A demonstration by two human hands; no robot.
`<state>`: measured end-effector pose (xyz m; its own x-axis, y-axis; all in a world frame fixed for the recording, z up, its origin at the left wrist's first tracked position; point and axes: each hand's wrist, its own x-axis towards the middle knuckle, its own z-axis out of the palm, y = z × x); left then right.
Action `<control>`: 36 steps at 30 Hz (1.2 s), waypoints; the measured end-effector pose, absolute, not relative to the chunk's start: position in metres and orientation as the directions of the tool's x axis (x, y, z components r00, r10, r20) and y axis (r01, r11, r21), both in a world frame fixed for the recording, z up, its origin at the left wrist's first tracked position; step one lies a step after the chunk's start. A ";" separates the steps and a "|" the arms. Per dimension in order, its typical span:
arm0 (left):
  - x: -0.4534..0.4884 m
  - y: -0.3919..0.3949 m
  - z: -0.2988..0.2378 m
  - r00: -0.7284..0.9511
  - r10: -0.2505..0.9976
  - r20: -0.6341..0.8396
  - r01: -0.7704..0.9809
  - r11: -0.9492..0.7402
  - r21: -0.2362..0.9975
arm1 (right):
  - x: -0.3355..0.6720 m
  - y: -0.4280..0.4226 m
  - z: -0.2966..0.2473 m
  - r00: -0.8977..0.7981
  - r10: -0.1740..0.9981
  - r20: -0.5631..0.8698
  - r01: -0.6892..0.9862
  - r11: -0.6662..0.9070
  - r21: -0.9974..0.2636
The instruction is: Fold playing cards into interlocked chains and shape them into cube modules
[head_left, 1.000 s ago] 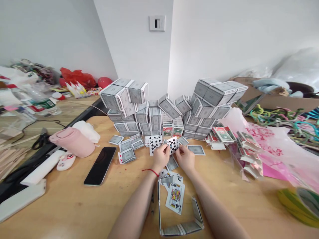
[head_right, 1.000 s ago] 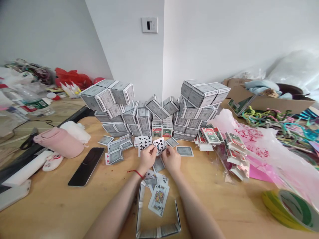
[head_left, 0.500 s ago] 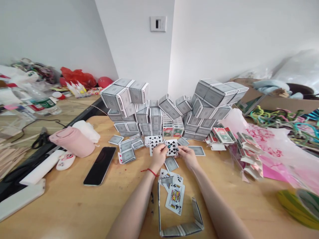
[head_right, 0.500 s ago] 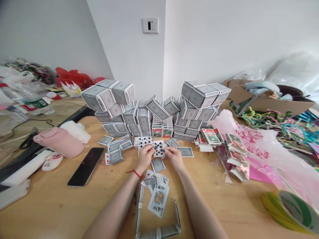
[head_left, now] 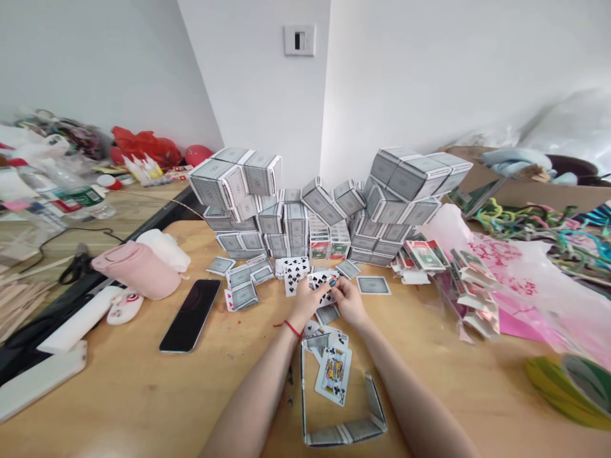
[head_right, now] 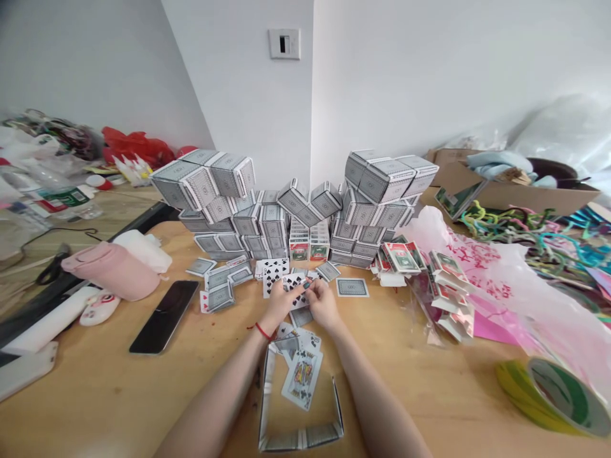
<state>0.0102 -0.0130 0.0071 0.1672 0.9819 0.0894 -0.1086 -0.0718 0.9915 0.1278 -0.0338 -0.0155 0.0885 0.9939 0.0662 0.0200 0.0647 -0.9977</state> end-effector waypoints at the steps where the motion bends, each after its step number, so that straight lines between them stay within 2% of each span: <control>1: 0.012 -0.013 0.006 0.149 0.987 0.054 -0.132 -0.035 0.991 | 0.126 -0.034 -0.016 0.084 0.994 0.073 0.043 0.069 -0.997; 6: 0.014 -0.012 -0.001 -0.019 0.997 -0.072 -0.256 0.065 0.965 | 0.118 -0.037 -0.011 0.074 0.987 0.139 0.109 0.131 -0.985; 10: 0.014 -0.012 0.000 -0.005 0.996 -0.091 -0.342 0.084 0.936 | 0.115 -0.038 -0.009 0.077 0.985 0.153 0.105 0.144 -0.984; 16: 0.014 -0.013 0.008 0.071 0.997 0.028 -0.178 -0.015 0.984 | 0.121 -0.036 -0.010 0.124 0.992 0.021 -0.116 0.035 -0.993; 21: 0.011 -0.010 0.005 0.076 0.990 0.122 -0.135 -0.111 0.985 | 0.128 -0.033 -0.008 0.199 0.980 -0.014 -0.283 0.044 -0.958; 29: 0.009 -0.004 -0.007 0.077 0.981 0.176 -0.053 -0.172 0.984 | 0.131 -0.031 -0.004 0.166 0.984 -0.059 -0.313 -0.004 -0.950; 36: 0.016 -0.009 -0.005 -0.002 0.981 0.194 0.002 -0.194 0.981 | 0.125 -0.032 -0.003 0.117 0.986 -0.123 -0.334 -0.077 -0.939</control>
